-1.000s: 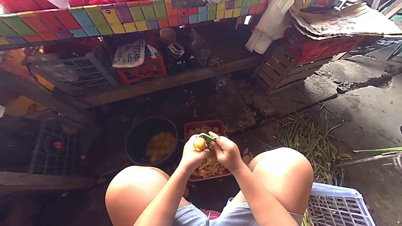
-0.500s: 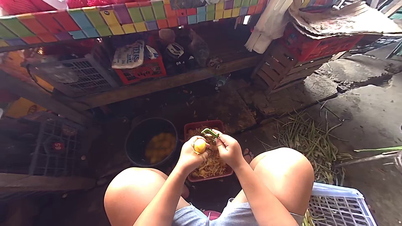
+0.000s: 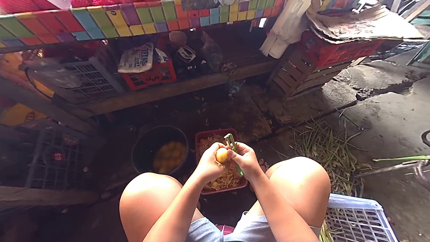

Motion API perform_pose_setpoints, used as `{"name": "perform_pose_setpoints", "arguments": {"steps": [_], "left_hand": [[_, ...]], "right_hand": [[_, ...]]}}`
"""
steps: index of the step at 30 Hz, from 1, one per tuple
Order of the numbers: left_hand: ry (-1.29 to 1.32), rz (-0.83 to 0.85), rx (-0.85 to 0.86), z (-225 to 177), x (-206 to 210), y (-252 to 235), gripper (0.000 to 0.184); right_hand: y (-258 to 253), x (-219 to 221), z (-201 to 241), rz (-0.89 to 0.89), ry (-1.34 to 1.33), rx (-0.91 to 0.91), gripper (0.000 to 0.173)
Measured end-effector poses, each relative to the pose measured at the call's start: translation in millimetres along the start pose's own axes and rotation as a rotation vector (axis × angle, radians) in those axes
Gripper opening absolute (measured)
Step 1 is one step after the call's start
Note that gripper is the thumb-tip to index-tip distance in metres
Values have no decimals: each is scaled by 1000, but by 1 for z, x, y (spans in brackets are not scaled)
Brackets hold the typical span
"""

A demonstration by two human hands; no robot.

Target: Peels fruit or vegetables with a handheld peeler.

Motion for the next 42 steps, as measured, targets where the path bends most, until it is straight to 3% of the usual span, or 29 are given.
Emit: {"name": "perform_pose_setpoints", "arguments": {"steps": [6,9,14,18,22,27,33,38,42], "left_hand": [[-13,68,-3,-9,12,-2,50],[102,117,-7,-14,18,-2,48],[613,320,20,-15,25,-2,43],[1133,558,94,-9,27,-9,35],[1377,733,184,-15,30,-13,30],[1452,871,228,-26,38,-12,29],[1444,857,216,-29,46,-17,30],[1433,855,192,-28,51,-20,31],[1202,776,152,-24,56,-20,33]], "right_hand": [[0,-12,7,-142,-45,-67,14],[-2,-21,6,-225,30,-87,19],[-4,-36,1,-311,61,-53,16],[2,-30,6,-181,-44,-35,17],[10,-21,15,-75,-166,-78,18],[15,-16,29,-29,-250,-149,23],[16,-12,42,23,-66,-251,44],[14,-22,47,-99,63,-344,34],[13,-33,54,-144,103,-396,29]]}}
Point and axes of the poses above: each hand's wrist, its own y-axis away from the middle knuckle, its own x-axis out of the palm, z = x × y, the point moved 5 cm from there along -y, towards the middle knuckle, and after that the axes turned 15 degrees about -x, right-handed, at the moved point
